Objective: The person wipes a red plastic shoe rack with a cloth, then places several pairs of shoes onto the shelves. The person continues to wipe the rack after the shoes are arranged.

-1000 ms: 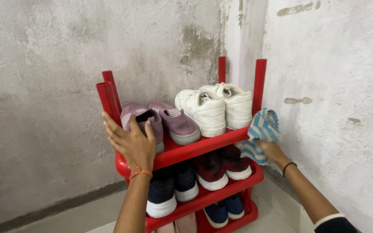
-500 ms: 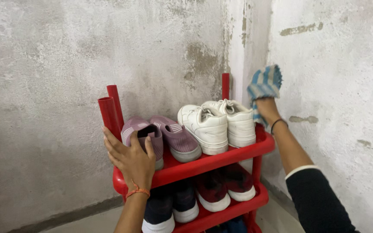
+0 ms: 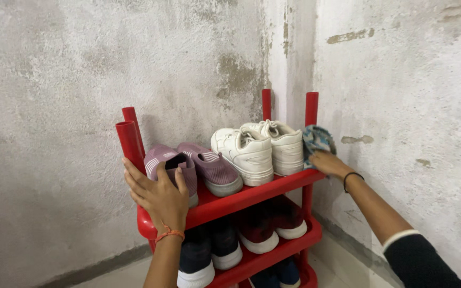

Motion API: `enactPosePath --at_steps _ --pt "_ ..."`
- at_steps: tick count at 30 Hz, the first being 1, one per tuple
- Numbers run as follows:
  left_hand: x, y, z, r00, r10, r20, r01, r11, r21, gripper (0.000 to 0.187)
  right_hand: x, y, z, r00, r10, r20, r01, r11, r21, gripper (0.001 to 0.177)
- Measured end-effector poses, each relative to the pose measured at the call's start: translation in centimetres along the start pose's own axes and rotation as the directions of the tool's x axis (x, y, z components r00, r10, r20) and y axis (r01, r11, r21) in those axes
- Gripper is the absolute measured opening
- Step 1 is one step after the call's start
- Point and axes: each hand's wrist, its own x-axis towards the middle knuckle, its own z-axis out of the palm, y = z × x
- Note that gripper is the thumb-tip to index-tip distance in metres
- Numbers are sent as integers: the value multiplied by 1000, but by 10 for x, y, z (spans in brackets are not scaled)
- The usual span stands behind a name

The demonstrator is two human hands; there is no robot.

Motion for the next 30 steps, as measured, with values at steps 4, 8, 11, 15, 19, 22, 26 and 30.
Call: enactPosePath --at_steps 4,8,11,15,19,22,26,30 --pt "1 0 0 1000 2 -16 -2 1000 3 43 -4 4 0 999 45 25 -46 998 37 49" --pt "-2 2 1 999 29 -35 -29 1000 -3 43 -3 -2 12 971 -59 -232 81 993 86 42" --pt "1 1 0 1000 17 -5 -17 999 35 41 17 -15 8 994 -44 -97 34 994 -103 41" --pt "1 1 0 999 27 37 -29 998 49 43 47 -30 6 920 -1 -391 12 1000 26 31" --pt "2 5 2 999 5 33 -5 1000 5 42 67 -55 8 601 -205 -773 217 972 -89 33" --pt "4 1 1 1000 10 30 -10 1000 9 41 63 -72 10 541 -106 -834 314 946 84 35" --pt "2 0 4 999 21 24 -21 1000 -12 43 36 -71 0 671 -44 -740 367 887 280 40" --pt "1 -2 5 1000 13 16 -13 1000 -17 43 22 -49 -8 960 227 -165 -169 936 309 66"
